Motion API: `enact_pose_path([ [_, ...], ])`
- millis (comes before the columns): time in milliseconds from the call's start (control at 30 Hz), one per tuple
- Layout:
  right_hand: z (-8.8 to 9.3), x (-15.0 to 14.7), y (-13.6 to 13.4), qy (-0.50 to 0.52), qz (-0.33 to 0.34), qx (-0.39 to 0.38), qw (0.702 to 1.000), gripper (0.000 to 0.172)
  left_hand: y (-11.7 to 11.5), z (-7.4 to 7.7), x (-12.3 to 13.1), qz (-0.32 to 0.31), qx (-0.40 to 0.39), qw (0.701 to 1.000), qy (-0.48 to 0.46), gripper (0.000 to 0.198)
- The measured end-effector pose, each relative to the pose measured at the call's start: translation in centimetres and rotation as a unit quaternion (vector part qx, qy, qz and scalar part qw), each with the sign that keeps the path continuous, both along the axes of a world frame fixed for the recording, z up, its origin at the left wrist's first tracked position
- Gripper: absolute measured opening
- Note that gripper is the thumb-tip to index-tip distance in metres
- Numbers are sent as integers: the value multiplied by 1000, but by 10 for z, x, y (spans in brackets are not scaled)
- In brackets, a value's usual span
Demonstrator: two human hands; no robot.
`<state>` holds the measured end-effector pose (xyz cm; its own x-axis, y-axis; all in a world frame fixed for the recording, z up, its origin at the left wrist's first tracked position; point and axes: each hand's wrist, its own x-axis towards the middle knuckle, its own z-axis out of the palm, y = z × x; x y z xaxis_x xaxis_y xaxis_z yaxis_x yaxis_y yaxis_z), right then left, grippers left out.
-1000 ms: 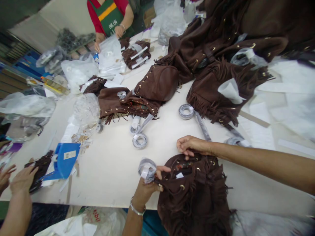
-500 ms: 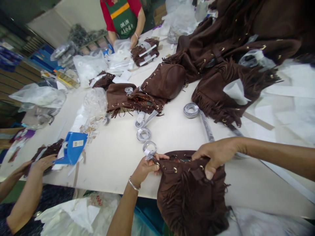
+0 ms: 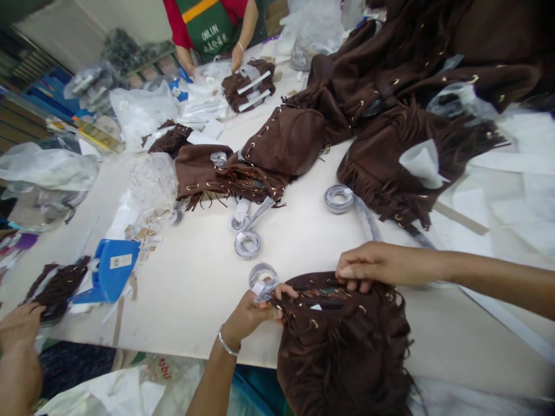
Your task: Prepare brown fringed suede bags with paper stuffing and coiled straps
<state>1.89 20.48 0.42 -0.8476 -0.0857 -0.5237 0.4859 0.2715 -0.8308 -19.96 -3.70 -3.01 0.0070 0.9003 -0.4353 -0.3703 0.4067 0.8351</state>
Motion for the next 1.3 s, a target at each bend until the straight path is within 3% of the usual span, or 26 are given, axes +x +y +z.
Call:
enact_pose_path([
  [67,-17,-13,-3,14,14,164,986,26,1,0,3,1,-2,1000,-2,27],
  [133,-30,-24,-12,30,77,301,950,17,1,1,4,-4,-2,1000,0,25],
  [200,-36,-33,-24,39,122,371,920,14,2,0,4,-9,-1,1000,0,26],
  [300,-38,-37,-35,43,160,405,899,19,3,-4,1,-14,1,1000,-1,26],
  [467,-38,-27,-28,74,164,369,912,14,1,-7,-5,-36,-17,999,10,25],
  [733,-26,-5,-2,83,166,343,921,11,-8,5,-11,-61,-18,998,25,18],
  [900,-30,-1,9,52,151,307,938,8,-6,-2,-11,-58,-26,997,38,21],
  [1067,-27,7,11,47,61,264,961,19,4,-14,-15,9,3,996,89,27],
  [1200,-21,27,10,87,63,156,982,32,4,-11,-12,42,0,986,159,36],
  [1267,-21,36,9,101,72,137,983,32,2,-2,-3,112,-19,963,243,45],
  [1300,-21,38,8,109,75,136,982,30,1,4,3,159,-30,937,309,48],
])
